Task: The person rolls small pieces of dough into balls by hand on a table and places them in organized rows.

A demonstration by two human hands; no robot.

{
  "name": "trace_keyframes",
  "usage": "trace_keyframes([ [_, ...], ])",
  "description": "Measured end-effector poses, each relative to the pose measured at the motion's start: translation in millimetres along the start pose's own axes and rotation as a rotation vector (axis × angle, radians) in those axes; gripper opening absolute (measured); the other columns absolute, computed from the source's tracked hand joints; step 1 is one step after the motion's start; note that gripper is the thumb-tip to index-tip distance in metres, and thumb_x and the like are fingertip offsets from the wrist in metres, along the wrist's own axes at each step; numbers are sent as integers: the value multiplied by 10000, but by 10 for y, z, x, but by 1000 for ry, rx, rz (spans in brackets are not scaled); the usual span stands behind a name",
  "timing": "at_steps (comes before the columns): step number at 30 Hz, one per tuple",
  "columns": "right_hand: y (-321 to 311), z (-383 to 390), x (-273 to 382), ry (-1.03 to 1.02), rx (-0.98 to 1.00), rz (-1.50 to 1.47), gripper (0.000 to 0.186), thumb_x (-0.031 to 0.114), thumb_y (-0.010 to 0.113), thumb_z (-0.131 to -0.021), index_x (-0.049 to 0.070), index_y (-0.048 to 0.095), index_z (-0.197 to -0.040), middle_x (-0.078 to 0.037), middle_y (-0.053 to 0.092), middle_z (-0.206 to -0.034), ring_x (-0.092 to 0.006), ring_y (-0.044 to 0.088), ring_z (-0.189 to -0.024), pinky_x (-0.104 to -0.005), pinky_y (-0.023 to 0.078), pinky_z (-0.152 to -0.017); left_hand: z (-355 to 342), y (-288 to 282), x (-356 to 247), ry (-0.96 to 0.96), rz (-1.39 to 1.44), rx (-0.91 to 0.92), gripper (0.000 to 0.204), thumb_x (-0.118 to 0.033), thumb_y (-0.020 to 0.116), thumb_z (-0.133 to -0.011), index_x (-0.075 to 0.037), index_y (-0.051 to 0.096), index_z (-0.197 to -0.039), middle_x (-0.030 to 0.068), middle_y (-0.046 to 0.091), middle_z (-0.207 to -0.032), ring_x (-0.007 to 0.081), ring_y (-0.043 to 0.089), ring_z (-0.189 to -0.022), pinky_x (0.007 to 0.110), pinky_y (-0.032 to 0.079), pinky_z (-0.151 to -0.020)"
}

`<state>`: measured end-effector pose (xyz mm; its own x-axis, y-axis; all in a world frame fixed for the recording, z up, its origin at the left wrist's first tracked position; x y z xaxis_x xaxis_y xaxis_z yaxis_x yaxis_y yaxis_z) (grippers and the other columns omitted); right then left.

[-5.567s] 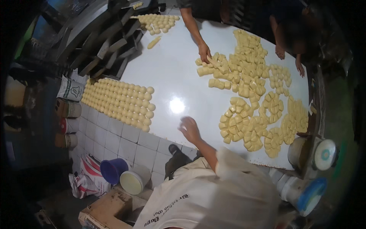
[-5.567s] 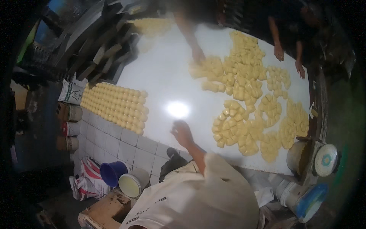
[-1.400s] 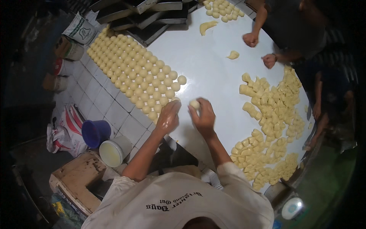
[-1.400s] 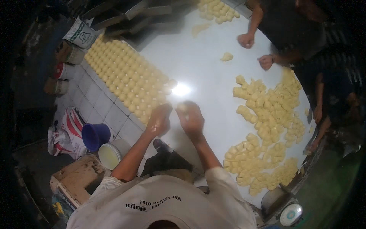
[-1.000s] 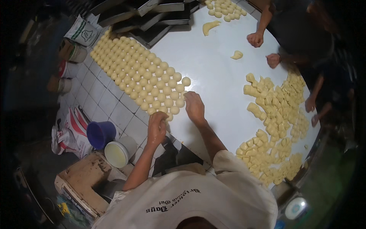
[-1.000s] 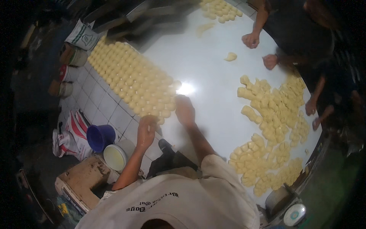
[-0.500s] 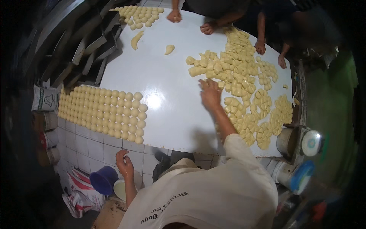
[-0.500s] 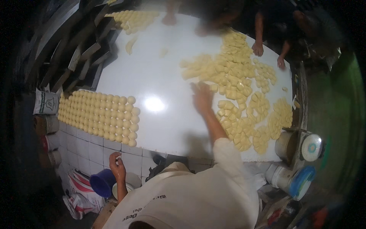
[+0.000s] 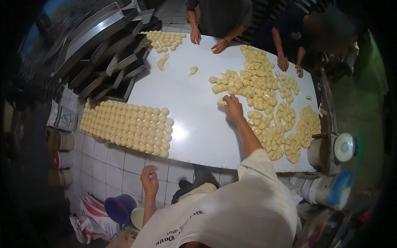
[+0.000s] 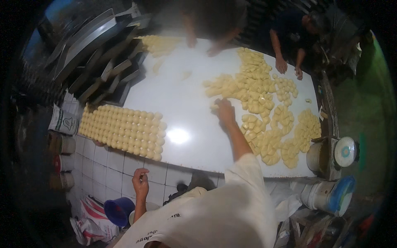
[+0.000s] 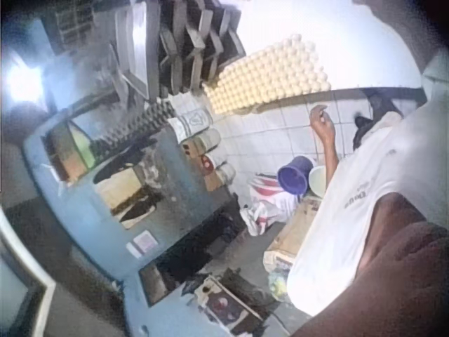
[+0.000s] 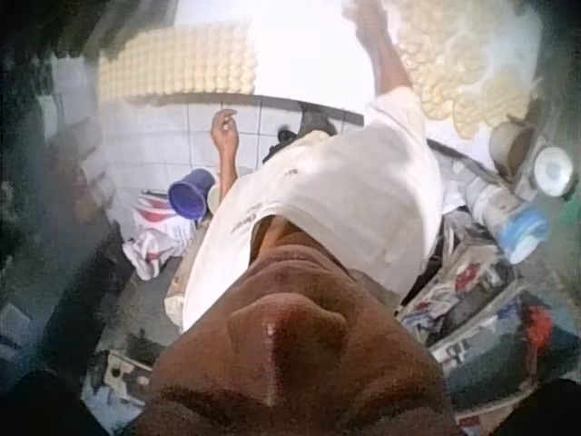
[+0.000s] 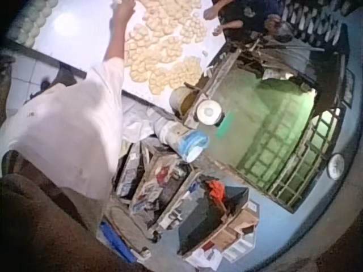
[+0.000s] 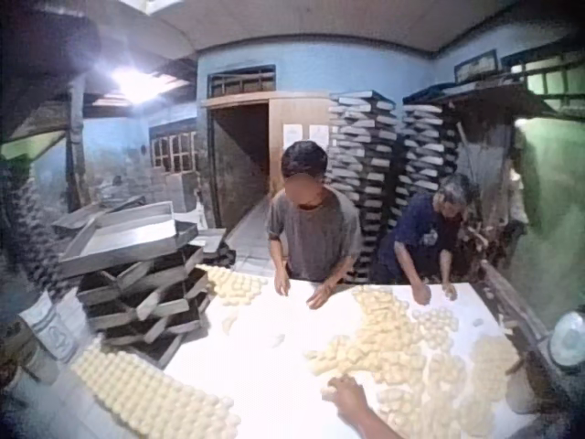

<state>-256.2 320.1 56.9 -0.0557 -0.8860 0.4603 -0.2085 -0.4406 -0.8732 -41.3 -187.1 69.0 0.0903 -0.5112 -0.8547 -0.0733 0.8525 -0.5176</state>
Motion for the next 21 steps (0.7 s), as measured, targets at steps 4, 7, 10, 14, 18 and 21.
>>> trace_keyframes([
  [4, -278, 847, 1520, -314, 74, -281, 350, 66, 763, -894, 125, 702, -1234, -142, 644, -1183, -383, 642, -1129, -481, 539, -961, -8, 373, -124, -267, 495, 152, 381, -199, 735, -1029, -33, 673, -1367, 96, 716, -1300, 206, 664, -1184, 361, 542, -967],
  [7, -617, 1614, 2827, -543, 210, -336, 388, 67, 797, -873, 91, 697, -1247, -129, 664, -1189, -373, 647, -1123, -498, 516, -993, 4, 734, -619, -437, 1018, 459, 735, -495, 661, -1073, -143, 378, -1652, 152, 520, -1554, 333, 618, -1330, 485, 581, -1042],
  [10, -779, 2171, 3570, -625, 422, -558, 600, 115, 839, -857, 118, 618, -1414, -139, 606, -1425, -351, 579, -1343, -479, 484, -1105, 58, 376, -770, -384, 1199, 387, 543, -285, 773, -1015, -61, 566, -1464, 128, 668, -1322, 258, 727, -1130, 370, 659, -885],
  [14, -957, 2190, 3248, -272, 164, -697, 641, 142, 820, -920, 117, 559, -1505, -107, 520, -1549, -285, 486, -1467, -443, 437, -1192, 330, -216, -694, -273, 1174, 224, 426, -141, 824, -937, -27, 655, -1311, 99, 715, -1198, 218, 750, -1048, 322, 669, -824],
  [18, -247, 2433, 3400, -26, 590, -1034, 440, 144, 788, -986, 55, 665, -1399, -70, 652, -1374, -197, 610, -1267, -363, 503, -1090, 464, -418, -739, -233, 1116, 251, 400, -36, 834, -870, 0, 680, -1238, 106, 735, -1132, 201, 752, -1028, 339, 663, -850],
  [21, -16, 2346, 3288, -18, 662, -977, 309, 132, 783, -997, 28, 737, -1284, -44, 730, -1187, -144, 677, -1082, -307, 541, -992, 483, -550, -657, -189, 796, 229, 367, -11, 807, -864, 4, 693, -1212, 113, 736, -1132, 197, 746, -1024, 339, 654, -869],
])
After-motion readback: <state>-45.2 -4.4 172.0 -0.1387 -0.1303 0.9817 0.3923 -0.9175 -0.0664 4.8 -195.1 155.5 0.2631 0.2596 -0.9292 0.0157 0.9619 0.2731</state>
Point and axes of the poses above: each hand's wrist, its own z-axis away from the middle knuckle, its own y-axis out of the palm, x = y × z, the point moved 10 cm from there along -z, towards the middle knuckle
